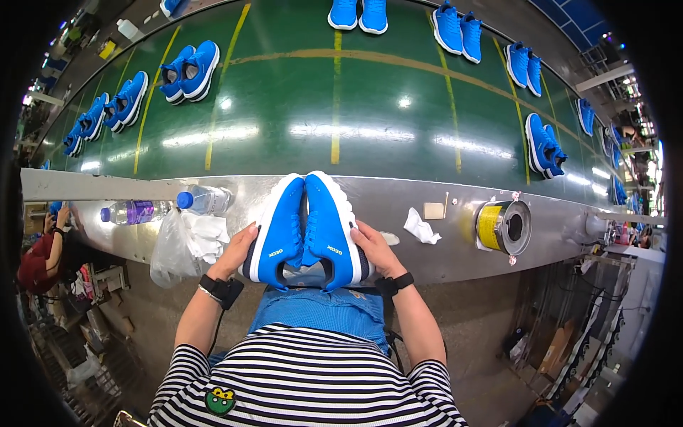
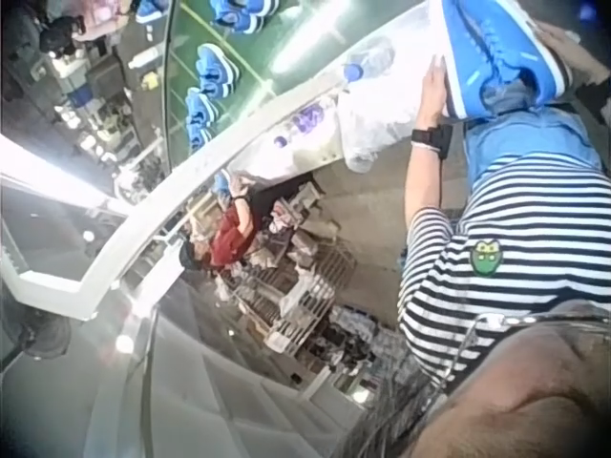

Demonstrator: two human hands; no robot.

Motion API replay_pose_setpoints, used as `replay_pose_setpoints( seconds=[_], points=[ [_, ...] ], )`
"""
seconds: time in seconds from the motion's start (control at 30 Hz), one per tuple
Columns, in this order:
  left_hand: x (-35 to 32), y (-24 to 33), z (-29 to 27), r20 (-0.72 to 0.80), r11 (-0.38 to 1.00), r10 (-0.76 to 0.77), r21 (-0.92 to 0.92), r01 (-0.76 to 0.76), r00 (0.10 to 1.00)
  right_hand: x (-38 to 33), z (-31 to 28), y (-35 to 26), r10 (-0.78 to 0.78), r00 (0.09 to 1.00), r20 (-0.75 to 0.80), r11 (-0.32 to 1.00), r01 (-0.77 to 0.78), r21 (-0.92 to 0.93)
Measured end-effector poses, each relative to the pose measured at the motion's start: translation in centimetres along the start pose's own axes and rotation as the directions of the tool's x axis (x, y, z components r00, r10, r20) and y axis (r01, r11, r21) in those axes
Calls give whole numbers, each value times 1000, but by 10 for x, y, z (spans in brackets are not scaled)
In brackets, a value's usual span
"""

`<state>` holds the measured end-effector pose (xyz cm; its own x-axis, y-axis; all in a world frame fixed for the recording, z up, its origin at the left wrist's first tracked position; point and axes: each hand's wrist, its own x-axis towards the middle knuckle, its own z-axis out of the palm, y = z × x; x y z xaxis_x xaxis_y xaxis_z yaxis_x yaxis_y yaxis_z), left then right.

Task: Cleaning and inspecting blue shoes on a conveyor belt in a shoe factory.

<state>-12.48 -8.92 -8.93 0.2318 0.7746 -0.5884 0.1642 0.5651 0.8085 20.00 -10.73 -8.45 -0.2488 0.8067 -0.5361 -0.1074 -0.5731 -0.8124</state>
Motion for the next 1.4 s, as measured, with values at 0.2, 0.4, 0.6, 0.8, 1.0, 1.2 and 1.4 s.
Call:
replay_pose_setpoints(
  seconds=[0.2, 0.4, 0.6, 0.8, 1.0, 1.2, 1.4],
  points=[
    [-9, 14, -1, 50, 999, -41, -4, 41, 998, -8, 0, 0, 19, 1000, 20, 996, -21, 90],
    [-9, 20, 3, -28, 997, 50, 62, -48, 998, -5, 1, 1, 53, 999, -2, 995, -53, 90],
    [12, -8, 14, -176, 898, 206, 425, -115, 962, 9, 8, 5, -165, 970, -177, 964, 121, -238],
    [-7, 58, 65, -224, 606, 663, 722, -335, 715, -9, -40, 10, -585, 680, -441, 741, 228, -632],
    [21, 66, 136, 80, 743, 400, 555, -374, 913, -37, -133, 25, -677, 508, -532, 560, -114, -821],
    [58, 32, 179, -14, 892, 118, 440, -100, 993, -52, -182, 31, -625, 525, -578, 579, -184, -794],
    [79, 38, 202, -96, 923, 108, 379, -65, 989, -51, -215, 31, -559, 660, -502, 511, -202, -836]
  ],
)
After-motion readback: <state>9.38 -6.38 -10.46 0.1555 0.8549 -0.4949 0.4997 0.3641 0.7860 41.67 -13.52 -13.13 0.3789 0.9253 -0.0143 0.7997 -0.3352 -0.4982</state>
